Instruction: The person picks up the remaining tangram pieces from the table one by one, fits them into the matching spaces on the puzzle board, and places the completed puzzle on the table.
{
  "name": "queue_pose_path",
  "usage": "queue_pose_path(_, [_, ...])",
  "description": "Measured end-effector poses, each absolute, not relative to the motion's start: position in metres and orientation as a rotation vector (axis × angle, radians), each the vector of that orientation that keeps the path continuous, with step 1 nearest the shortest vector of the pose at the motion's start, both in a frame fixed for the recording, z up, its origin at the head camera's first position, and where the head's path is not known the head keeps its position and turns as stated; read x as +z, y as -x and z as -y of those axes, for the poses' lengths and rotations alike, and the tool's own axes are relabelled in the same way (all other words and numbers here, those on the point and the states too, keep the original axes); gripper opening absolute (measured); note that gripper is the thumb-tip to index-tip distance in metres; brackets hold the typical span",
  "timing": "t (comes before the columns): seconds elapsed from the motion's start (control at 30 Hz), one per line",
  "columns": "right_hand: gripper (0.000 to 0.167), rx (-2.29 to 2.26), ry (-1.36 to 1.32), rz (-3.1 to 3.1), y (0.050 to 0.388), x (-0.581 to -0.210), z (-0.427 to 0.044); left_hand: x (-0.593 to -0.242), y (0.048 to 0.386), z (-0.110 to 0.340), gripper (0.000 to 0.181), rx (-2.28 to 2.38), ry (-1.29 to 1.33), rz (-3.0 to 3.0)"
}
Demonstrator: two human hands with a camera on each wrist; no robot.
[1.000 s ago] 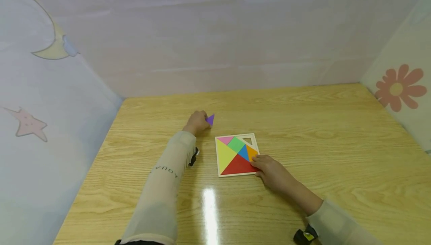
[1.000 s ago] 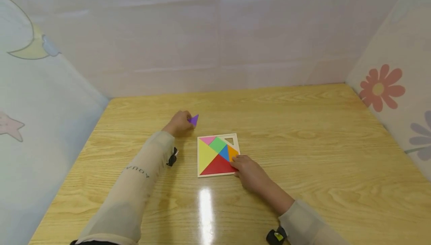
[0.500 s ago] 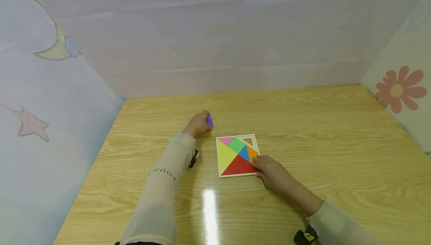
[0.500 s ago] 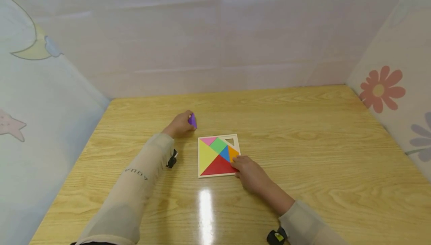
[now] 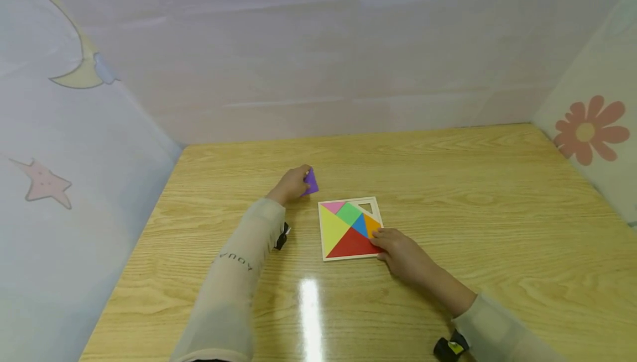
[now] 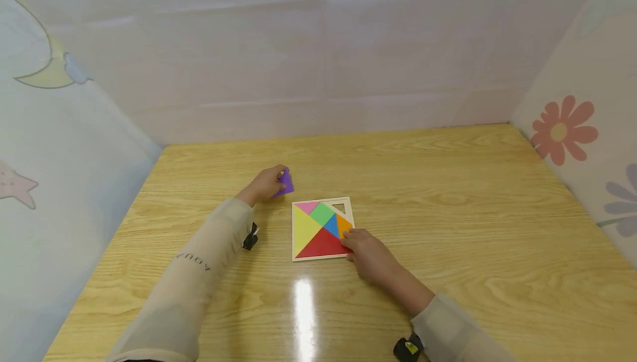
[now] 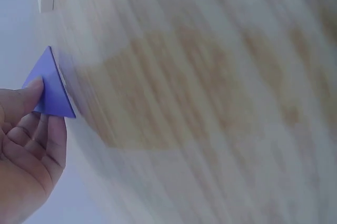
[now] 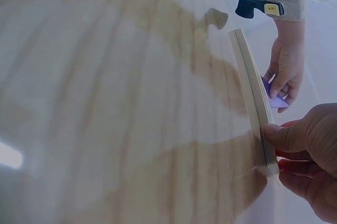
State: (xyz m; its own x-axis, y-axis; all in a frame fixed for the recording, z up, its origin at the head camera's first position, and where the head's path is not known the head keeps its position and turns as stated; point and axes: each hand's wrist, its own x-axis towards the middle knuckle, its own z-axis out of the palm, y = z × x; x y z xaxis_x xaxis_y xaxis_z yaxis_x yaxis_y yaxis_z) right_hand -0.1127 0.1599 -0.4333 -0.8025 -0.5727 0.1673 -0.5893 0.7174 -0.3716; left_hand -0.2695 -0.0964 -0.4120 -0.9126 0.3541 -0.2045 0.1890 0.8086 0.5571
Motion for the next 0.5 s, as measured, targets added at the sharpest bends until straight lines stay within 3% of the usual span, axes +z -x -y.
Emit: queue_pose_path(0.5, [0.031,0.654,-0.964,2.876,0.1113,-0.4326,-0.1598,-0.4160,0.2681,0.0890,0.048,0.993,-0.340,-2.607])
